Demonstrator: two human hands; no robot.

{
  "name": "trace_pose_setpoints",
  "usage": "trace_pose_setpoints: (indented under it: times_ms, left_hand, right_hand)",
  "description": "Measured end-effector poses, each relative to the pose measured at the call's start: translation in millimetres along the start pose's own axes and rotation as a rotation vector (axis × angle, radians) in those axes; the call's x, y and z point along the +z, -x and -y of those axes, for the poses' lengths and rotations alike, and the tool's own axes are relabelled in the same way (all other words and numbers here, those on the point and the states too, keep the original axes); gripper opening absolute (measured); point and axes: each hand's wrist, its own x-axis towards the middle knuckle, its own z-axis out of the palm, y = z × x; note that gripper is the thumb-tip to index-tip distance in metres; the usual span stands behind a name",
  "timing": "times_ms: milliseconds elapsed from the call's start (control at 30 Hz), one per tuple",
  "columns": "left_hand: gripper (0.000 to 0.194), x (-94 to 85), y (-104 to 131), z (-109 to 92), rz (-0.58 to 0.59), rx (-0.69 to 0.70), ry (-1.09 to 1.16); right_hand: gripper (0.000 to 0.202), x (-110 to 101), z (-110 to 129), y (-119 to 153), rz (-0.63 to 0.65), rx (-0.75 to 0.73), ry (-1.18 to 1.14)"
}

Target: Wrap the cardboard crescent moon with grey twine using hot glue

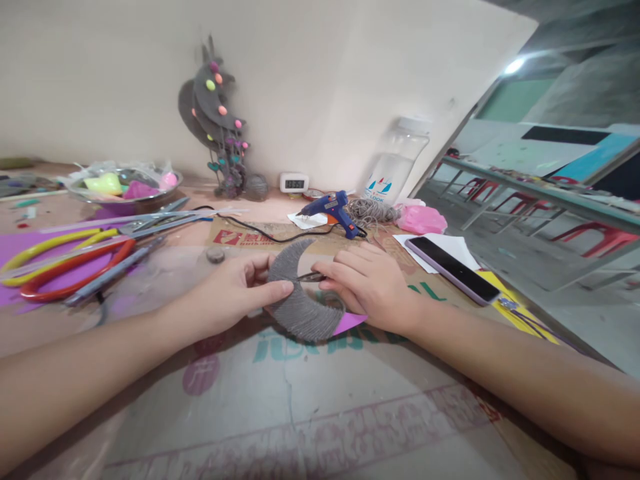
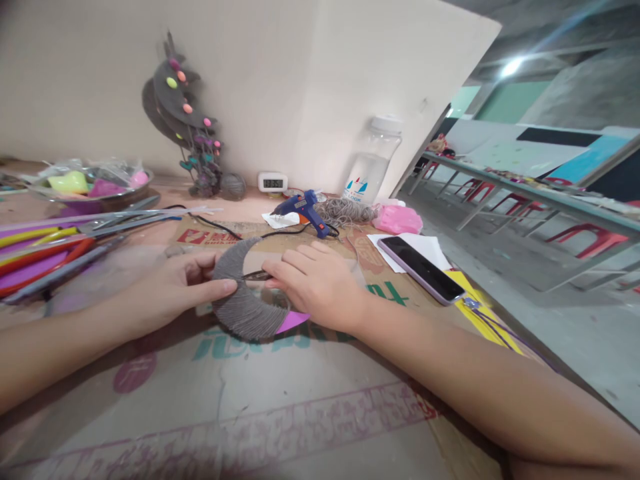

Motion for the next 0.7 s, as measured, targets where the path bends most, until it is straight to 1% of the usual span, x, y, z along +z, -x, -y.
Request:
trace_pose_setpoints:
  times_ms: [200,433,700]
  left_hand:
    - [0.019,0.8,-1.1,0.2,-0.003,0.012,0.016]
    - [0.024,1.1,0.1,-0.2,0.01,0.022,0.045]
    - [0.025,1.6,-0.2,0.4,-0.001,0.018,0.056]
  right_hand:
    - [0.028,1.7,0.1,0.7,-0.022,0.003,-0.038]
    - [0.031,5.9,-0.3,2.3,-0.117,0.06,-0.157]
    - [0.029,7.4,-1.0,4.3,-0.06,0.037,-0.129]
